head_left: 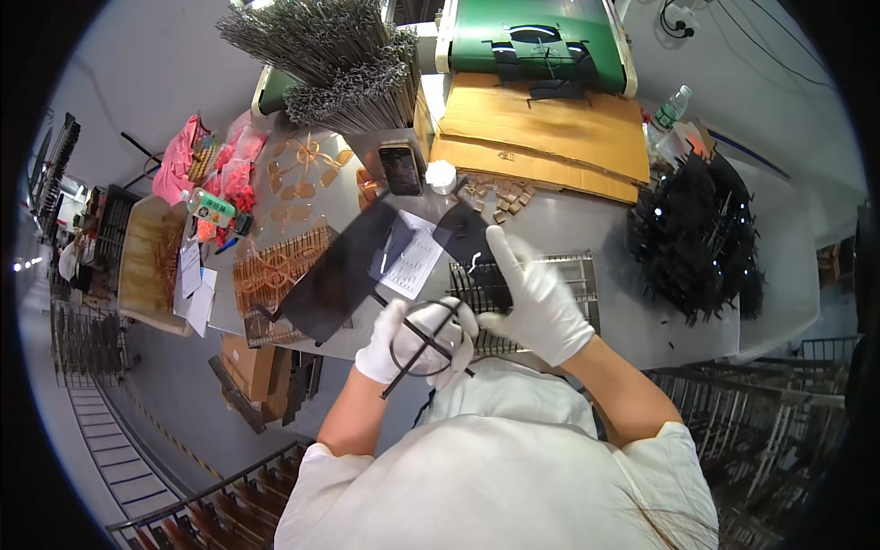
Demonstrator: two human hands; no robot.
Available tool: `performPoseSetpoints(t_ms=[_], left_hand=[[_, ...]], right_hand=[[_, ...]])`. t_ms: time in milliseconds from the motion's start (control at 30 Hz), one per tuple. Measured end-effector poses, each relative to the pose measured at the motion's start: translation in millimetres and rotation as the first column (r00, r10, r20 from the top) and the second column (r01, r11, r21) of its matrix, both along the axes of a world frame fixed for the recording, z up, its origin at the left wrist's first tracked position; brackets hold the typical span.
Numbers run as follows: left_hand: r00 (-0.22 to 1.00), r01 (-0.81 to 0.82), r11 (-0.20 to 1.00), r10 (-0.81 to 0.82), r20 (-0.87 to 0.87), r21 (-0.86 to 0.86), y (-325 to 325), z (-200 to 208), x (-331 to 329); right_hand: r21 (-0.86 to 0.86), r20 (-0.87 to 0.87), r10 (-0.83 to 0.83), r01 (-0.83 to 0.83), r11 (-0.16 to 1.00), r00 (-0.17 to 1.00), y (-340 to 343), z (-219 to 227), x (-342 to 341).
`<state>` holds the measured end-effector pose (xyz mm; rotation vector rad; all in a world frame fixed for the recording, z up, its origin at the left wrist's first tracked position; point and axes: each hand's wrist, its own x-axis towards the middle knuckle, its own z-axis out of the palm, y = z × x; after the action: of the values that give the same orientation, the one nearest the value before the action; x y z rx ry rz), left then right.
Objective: The person assembles small decorative items by inserting black plastic pieces into metal wire racks. They repeatedly pick up the black pieces, align them, and press them into the slots of the racks, then place the completed racks aside.
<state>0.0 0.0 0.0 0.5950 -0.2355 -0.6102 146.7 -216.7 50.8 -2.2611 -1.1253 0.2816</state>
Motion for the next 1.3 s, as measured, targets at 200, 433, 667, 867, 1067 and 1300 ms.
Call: performPoseSetpoints(t_ms=[200,433,667,867,1067,1300], left_hand=[[0.946,-0.228,0.972,0.207,0.249,0.056,32,6,-3],[0.931,-0.364,0.906,0.358,0.066,0.214,37,10,-21],[0.917,-0.357,0.911,0.384,-0.106,0.209,27,11,-11],[0.838,-0.144,0.981,0.192,-0.511,0.133,-4,15,28],[0.915,0.381,0.541,-0.337,-0.222,0.75,-22,46,43],[0.88,0.171,0.653,0.235,-0.412,0.738,116,70,-64]], right_hand=[[0.175,-0.938,0.089,0.234,0.956,0.336,-20,-43,2],[-0.128,-0.934,-0.246,0.401,0.907,0.258,-63,-160,18],[-0.33,-0.689,-0.384,0.206,0.921,0.615,-66,-182,3],[-0.269,0.317,-0.149,0.24,0.933,0.937,-21,-93,6],[0.081,-0.213,0.191,-0.178,0.981,0.958,-6,21,1],[-0.017,-0.972,-0.124,0.47,0.883,0.2,-71,-73,28]])
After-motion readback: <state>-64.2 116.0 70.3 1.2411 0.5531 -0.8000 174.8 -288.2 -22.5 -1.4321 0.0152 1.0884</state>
